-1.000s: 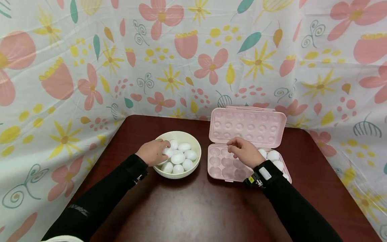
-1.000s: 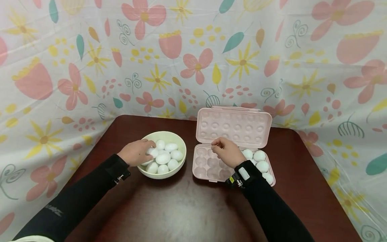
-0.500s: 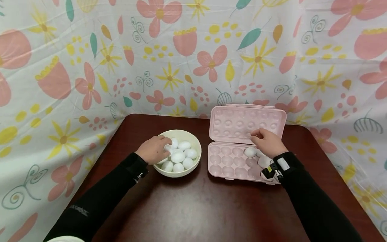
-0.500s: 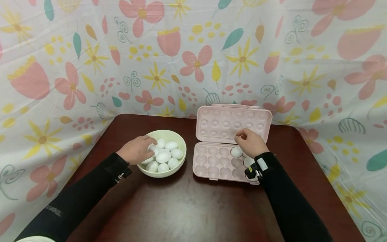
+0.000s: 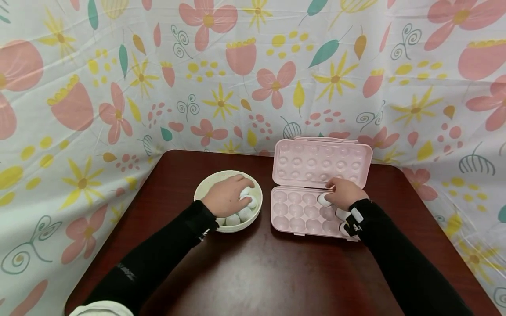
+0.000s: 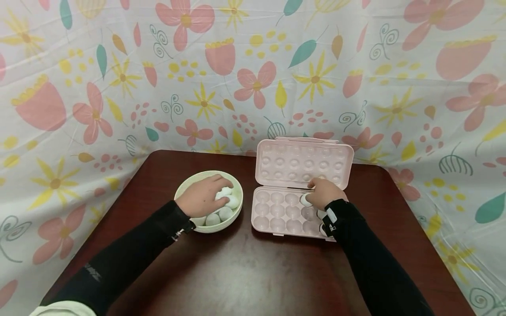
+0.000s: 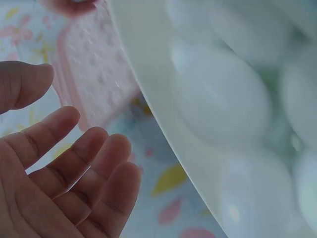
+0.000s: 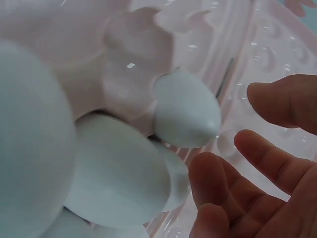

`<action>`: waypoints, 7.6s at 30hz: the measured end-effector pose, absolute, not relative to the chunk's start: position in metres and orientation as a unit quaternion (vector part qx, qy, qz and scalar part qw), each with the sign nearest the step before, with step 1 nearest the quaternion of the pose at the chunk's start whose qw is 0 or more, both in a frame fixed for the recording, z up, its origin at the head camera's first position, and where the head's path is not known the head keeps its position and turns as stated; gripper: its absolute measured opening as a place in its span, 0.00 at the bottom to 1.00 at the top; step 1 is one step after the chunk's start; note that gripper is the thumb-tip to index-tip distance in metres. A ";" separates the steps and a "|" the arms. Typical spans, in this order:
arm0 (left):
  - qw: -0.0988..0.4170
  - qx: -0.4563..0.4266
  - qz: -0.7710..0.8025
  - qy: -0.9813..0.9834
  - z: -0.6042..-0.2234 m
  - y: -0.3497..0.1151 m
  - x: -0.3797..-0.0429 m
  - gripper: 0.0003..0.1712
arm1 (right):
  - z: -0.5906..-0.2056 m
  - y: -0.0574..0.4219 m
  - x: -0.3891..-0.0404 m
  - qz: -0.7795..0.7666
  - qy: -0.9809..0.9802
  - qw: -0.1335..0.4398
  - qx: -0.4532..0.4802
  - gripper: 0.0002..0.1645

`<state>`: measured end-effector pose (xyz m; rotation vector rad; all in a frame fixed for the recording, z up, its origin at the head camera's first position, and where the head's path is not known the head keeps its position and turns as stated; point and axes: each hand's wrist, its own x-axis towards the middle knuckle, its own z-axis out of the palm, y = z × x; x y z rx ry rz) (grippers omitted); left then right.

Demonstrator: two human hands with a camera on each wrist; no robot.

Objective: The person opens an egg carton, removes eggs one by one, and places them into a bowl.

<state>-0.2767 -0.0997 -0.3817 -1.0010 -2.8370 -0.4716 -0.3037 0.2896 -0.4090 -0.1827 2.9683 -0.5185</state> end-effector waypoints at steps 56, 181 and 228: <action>0.057 -0.370 -0.225 -0.900 -0.411 -0.002 -0.264 0.33 | -0.406 0.205 -0.263 -0.367 0.915 -0.003 -0.168 0.21; 0.053 -0.421 -0.099 -0.900 -0.399 -0.009 -0.252 0.20 | -0.423 0.302 -0.206 -0.082 0.992 -0.051 -0.077 0.19; 0.056 -0.323 -0.154 -0.932 -0.378 -0.089 -0.271 0.22 | -0.408 0.166 -0.245 -0.537 0.818 0.019 -0.205 0.16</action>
